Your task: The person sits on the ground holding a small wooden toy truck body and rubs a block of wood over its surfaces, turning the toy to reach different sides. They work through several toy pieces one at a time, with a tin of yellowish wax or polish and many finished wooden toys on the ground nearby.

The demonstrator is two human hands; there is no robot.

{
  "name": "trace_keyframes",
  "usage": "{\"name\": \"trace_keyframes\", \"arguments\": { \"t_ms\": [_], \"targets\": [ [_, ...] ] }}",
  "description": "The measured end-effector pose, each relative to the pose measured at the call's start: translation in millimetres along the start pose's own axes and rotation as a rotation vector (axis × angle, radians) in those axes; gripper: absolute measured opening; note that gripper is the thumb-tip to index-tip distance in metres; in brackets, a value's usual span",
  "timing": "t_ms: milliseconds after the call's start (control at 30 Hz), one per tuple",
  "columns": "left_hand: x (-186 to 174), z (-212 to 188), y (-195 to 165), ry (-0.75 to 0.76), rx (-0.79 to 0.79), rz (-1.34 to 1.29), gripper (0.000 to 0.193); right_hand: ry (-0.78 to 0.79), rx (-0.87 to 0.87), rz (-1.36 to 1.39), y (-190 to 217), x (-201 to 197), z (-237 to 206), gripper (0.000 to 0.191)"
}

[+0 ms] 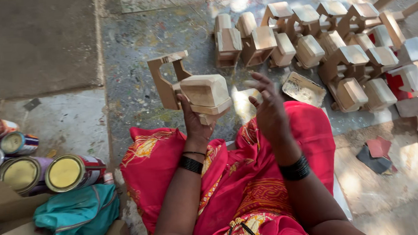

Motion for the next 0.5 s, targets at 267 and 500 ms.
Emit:
{"name": "trace_keyframes", "arguments": {
  "t_ms": [267,500],
  "targets": [
    [10,-9,-5,-0.025,0.027,-0.11,0.088,0.01,-0.476,-1.102,22,57,-4,0.073],
    [2,-3,-4,-0.061,0.032,-0.111,0.087,-0.024,-0.402,-1.27,10,56,-5,0.073]
  ]
}}
Point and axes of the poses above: each hand's wrist, its own z-axis towards the middle knuckle, its own x-axis out of the palm, y = z × x, the point moved 1 cm from there along z, towards the middle knuckle, and after that the axes turned 14 degrees about -z, right-handed, at the moved point
